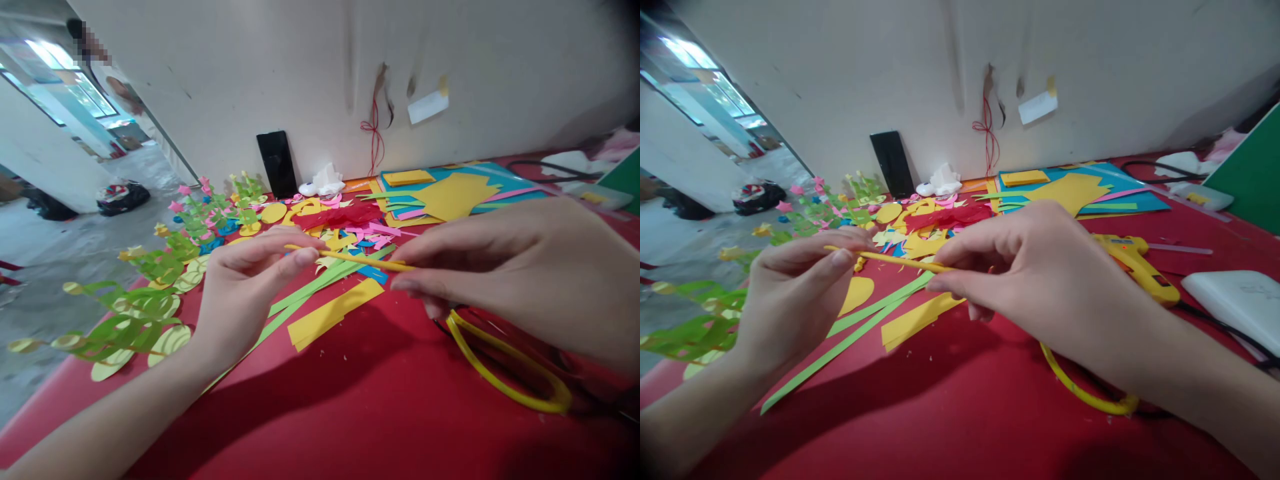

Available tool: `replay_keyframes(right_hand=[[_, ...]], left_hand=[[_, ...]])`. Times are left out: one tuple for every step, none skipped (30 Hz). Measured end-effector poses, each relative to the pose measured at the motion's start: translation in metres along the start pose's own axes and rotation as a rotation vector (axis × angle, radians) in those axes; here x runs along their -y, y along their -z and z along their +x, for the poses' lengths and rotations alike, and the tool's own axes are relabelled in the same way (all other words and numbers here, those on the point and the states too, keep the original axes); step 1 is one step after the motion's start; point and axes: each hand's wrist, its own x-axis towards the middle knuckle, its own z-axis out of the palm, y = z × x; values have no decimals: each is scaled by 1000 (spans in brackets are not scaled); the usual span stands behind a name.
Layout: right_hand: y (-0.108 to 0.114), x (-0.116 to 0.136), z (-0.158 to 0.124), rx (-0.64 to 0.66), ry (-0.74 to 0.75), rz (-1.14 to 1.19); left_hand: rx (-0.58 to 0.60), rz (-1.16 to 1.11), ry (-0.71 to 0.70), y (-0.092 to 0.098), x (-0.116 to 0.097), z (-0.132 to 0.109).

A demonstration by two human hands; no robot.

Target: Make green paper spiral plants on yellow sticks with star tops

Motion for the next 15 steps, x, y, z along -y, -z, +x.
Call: replay_keyframes(right_hand=[[0,0,0,-10,10,-19],[1,1,-1,-23,25,-37],[2,1,-1,-32,38,-66],[3,1,-1,-43,52,-110],[4,1,0,-58,77,-167],[5,0,0,-68,106,-239],[7,-1,0,-77,146,-319],[9,-1,0,-90,201,-394],[11,-2,0,-96,258,-462],[13,-3,0,-92,316,-520],[14,-4,0,-75,367,-568],[16,-4,0,-57,413,-604],[18,-5,1,-39,459,-627],[20,-7,1,-22,497,-642],[21,-8,2,-16,533,-644]], left_hand=[[-3,7,-7,0,0,0],[-5,17,-16,0,0,1],[-6,26,-28,0,-1,1],[-3,40,-45,-1,-1,2],[7,68,-61,-1,-3,3],[24,106,-74,-1,-4,3],[46,152,-78,-2,-5,3],[72,201,-71,-2,-7,3],[101,246,-51,-3,-8,3],[134,281,-24,-3,-10,3],[173,303,8,-4,-11,3],[216,319,32,-5,-12,2],[267,338,60,-6,-14,2],[319,357,85,-6,-15,2],[368,374,113,-6,-17,2]])
